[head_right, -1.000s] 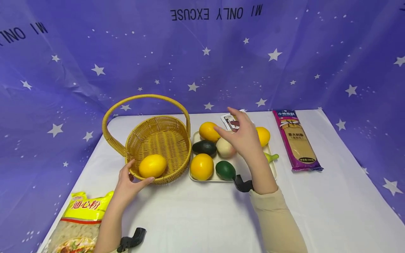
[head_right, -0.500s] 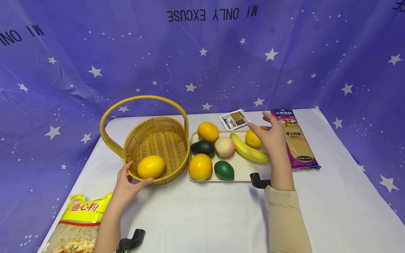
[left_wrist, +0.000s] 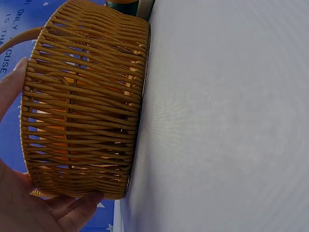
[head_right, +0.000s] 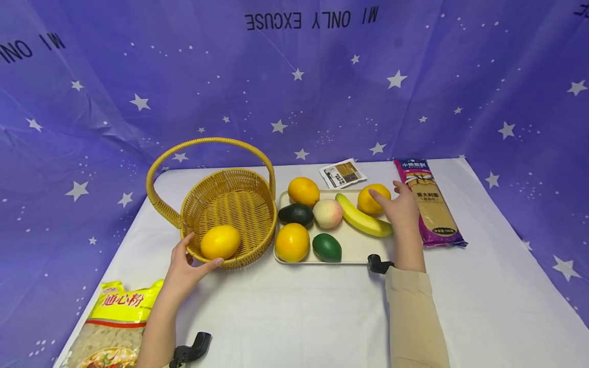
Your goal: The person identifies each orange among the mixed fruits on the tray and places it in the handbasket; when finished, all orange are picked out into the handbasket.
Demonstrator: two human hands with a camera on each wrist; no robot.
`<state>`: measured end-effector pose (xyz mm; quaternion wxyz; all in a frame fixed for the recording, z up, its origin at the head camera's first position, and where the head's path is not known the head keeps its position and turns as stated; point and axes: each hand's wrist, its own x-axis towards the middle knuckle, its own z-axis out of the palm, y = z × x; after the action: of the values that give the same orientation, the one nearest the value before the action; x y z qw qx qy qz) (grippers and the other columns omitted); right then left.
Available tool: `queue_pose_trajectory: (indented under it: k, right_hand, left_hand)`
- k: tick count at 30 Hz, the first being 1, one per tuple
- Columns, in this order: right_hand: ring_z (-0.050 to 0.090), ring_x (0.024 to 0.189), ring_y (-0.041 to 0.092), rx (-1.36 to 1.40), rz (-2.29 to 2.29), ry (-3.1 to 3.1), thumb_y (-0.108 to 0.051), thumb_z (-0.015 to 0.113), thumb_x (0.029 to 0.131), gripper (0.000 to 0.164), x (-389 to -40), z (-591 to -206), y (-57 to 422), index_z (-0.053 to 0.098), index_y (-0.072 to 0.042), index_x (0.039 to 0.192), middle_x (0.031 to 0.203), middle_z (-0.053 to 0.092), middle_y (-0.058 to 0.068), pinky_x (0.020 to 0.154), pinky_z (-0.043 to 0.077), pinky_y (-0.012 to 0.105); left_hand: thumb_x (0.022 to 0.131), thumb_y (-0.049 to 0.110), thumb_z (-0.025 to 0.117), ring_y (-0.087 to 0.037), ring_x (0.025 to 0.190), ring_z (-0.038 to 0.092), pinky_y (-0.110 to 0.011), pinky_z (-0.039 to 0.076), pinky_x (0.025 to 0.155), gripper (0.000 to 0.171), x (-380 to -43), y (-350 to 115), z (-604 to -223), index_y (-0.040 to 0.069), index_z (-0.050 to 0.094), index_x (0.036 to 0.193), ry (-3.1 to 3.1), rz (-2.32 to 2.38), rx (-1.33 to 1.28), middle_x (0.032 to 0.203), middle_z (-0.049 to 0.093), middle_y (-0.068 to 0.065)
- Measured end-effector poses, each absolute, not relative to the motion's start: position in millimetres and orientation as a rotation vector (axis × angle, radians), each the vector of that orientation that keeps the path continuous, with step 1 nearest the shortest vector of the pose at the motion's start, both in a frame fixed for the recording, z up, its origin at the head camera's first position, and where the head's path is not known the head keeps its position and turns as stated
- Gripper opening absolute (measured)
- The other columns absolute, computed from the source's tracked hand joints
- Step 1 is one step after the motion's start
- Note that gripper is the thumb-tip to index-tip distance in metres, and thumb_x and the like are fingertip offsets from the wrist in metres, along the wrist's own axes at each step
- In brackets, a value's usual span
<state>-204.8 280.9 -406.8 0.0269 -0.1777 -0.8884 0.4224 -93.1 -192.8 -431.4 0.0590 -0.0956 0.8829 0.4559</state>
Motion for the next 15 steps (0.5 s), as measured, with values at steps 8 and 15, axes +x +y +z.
queue_pose_trajectory:
  k: [8, 15]
  right_hand:
    - [0.031, 0.133, 0.046, -0.595, 1.286, -2.794, -0.066, 0.059, 0.082, 0.103, -216, -425, 282, 0.019, -0.004, 0.153, 0.149, 0.03, 0.027, 0.108, 0.026, 0.059]
    - [0.03, 0.134, 0.047, -0.565, 1.304, -2.84, -0.067, 0.06, 0.081, 0.107, -219, -427, 280, 0.016, 0.0, 0.153, 0.15, 0.027, 0.029, 0.109, 0.025, 0.059]
  left_hand:
    - [0.074, 0.06, 0.075, -0.043, 0.14, 0.019, -0.058, 0.025, 0.109, 0.115, -93, -192, -432, 0.016, 0.006, 0.155, 2.674, 1.382, -0.293, 0.157, 0.001, -0.02]
    - [0.073, 0.061, 0.075, -0.042, 0.141, 0.018, -0.058, 0.024, 0.109, 0.116, -93, -193, -431, 0.016, 0.006, 0.155, 2.68, 1.372, -0.297, 0.157, 0.002, -0.02]
